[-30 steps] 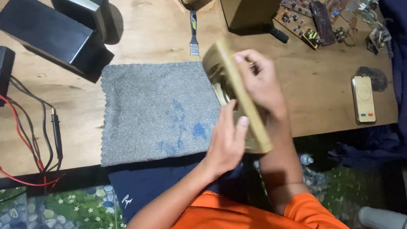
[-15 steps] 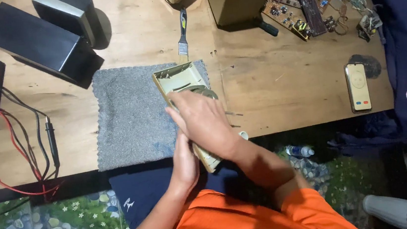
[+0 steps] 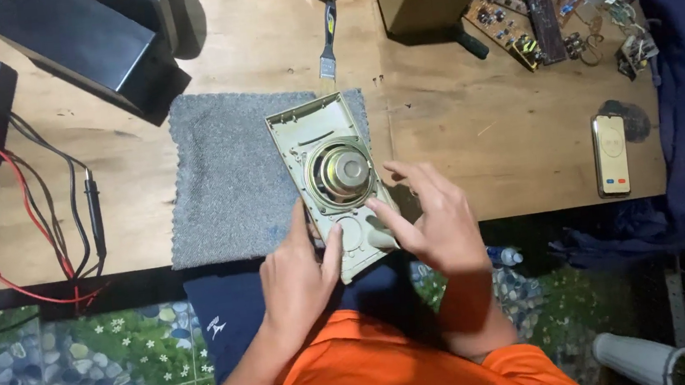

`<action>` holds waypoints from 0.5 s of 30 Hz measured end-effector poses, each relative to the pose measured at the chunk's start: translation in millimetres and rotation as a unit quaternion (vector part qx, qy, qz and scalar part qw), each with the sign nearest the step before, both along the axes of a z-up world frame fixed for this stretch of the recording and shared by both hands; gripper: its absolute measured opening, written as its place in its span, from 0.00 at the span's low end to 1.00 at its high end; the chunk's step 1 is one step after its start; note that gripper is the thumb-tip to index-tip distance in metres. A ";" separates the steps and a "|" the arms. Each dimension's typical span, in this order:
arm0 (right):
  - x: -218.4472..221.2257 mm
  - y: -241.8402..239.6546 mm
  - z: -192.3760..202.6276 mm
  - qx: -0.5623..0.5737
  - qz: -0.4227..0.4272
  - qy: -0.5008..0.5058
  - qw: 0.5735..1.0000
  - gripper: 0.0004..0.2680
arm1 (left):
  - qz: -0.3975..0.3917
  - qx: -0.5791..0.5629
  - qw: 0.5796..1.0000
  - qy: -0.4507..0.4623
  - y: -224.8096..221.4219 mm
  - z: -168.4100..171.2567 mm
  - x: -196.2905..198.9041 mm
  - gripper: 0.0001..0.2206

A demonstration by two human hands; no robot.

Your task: Disassembling a speaker unit by removing screws and extracting the internal speaker and wiring.

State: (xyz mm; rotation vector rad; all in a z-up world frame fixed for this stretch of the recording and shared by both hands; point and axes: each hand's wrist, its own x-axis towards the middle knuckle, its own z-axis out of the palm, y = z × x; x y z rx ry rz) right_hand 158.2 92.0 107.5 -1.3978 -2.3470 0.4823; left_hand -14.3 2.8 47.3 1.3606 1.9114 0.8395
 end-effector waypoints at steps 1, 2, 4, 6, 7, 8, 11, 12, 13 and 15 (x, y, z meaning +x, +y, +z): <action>1.8 -0.7 -3.0 -0.026 -0.011 0.017 0.999 0.19 | 0.013 0.024 0.998 0.065 -2.2 -1.1 0.8 0.27; 3.8 -1.4 -5.8 -0.051 -0.022 0.033 0.998 0.21 | 0.025 0.047 0.990 0.129 -4.4 -1.9 1.9 0.25; 4.6 -2.9 -12.0 -0.060 -0.034 0.036 0.997 0.21 | 0.051 0.077 0.983 0.161 -4.4 -3.1 -1.0 0.22; 4.0 -3.1 -15.1 -0.070 -0.040 0.040 0.996 0.22 | 0.081 0.104 0.972 0.194 -3.6 -0.9 -5.1 0.19; 3.8 -2.0 -15.2 -0.088 -0.041 0.055 0.994 0.22 | 0.086 0.115 0.970 0.199 -1.5 1.2 -7.4 0.21; 3.6 -1.1 -15.1 -0.107 -0.041 0.069 0.991 0.22 | 0.091 0.127 0.967 0.203 0.5 3.5 -9.5 0.22; -1.1 11.4 -22.6 -0.178 -0.058 0.127 0.974 0.17 | 0.071 0.108 0.979 0.158 4.1 1.3 -17.0 0.27; 0.5 14.2 -31.1 -0.178 -0.058 0.127 0.974 0.17 | 0.070 0.109 0.979 0.158 6.5 -2.7 -15.0 0.27; 0.6 18.3 -40.0 -0.171 -0.066 0.141 0.973 0.14 | 0.066 0.101 0.982 0.147 8.7 -6.9 -13.8 0.27; -1.3 22.4 -48.1 -0.165 -0.071 0.153 0.972 0.12 | 0.065 0.092 0.984 0.136 12.8 -15.9 -12.6 0.27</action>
